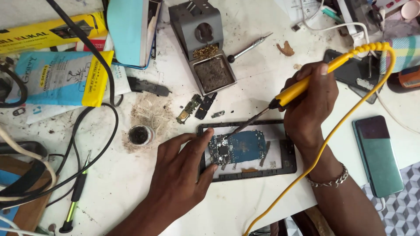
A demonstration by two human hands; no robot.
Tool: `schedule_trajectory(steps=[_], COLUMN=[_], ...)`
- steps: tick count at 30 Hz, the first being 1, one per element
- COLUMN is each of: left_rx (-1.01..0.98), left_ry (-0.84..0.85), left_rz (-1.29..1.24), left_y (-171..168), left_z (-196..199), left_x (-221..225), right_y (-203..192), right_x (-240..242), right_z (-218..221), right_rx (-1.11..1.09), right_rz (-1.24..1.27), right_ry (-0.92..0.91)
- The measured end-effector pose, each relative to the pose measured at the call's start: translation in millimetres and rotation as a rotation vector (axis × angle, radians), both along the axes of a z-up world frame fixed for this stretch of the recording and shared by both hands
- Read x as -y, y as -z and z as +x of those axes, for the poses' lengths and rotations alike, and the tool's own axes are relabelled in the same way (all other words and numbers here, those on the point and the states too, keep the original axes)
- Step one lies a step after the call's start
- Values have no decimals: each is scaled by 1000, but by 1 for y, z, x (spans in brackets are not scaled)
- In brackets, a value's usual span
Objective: The person uses a soldering iron to apply solder to a blue circuit board placed inside a smartphone chassis. They repeatedly heat and reflow solder on specific areas of the board while holding it steady with the other hand.
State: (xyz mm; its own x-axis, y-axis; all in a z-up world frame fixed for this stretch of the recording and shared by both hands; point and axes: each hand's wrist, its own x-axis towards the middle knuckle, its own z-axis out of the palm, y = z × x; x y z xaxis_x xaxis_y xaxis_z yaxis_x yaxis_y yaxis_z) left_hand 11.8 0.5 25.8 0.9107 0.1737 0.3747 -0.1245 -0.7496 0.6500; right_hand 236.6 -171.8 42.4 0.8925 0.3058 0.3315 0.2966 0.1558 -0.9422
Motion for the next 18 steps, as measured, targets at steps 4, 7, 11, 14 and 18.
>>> schedule_trajectory(steps=[4,7,11,14,18], left_rx=[7,-15,-5,32,-5], left_ry=[1,5,10,3,12], left_rz=[10,0,-1,12,-12], left_y=[1,-1,-1,1,-1], left_z=[0,1,0,-1,-1], left_x=[0,0,-1,-1,-1], right_y=[6,5,1,-4,-7], right_x=[0,-2,-1,0,0], right_z=[0,2,2,1,-3], right_rx=[17,-14,-45,-25,48], right_rz=[-28,-9,23,3,-93], right_ry=[-10,-18,27,58,34])
